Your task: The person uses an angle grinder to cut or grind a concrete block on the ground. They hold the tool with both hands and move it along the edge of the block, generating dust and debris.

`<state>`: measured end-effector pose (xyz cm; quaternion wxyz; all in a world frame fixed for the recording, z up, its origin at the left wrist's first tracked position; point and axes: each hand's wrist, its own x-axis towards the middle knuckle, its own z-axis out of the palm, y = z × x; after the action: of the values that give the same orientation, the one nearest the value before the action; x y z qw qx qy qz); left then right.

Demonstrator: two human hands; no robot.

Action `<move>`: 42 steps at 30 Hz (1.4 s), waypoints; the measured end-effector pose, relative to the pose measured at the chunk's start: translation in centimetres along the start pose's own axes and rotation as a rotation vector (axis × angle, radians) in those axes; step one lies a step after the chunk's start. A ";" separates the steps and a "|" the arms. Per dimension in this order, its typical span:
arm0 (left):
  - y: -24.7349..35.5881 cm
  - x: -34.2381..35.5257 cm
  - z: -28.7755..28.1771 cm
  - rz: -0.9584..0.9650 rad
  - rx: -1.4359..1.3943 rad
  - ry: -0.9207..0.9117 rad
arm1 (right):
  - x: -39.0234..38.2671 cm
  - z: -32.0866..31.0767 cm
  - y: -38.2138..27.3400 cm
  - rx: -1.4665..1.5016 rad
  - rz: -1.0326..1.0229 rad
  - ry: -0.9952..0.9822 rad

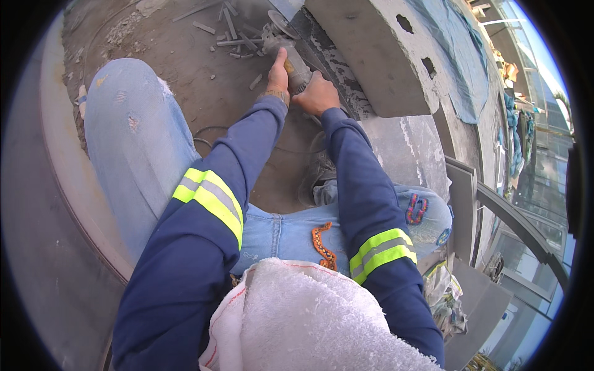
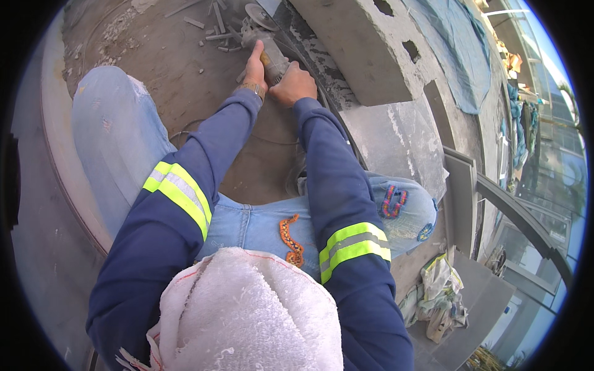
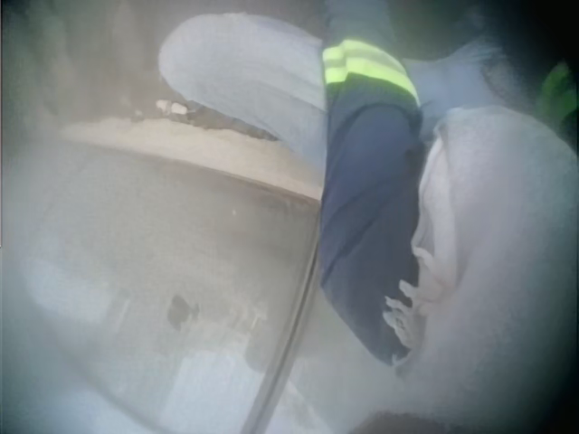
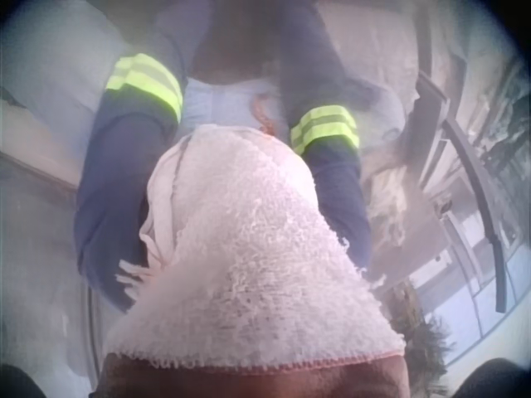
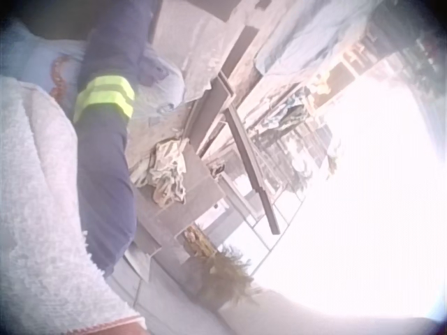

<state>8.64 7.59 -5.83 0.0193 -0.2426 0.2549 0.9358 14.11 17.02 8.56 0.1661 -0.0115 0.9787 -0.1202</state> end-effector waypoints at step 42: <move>-1.7 -1.0 0.8 -0.030 -0.060 -0.043 | 0.1 0.5 1.9 -0.016 0.002 -0.001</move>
<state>9.46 9.54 -5.52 0.0314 -0.2267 0.2227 0.9476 14.23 18.72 7.59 0.1668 -0.0117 0.9795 -0.1123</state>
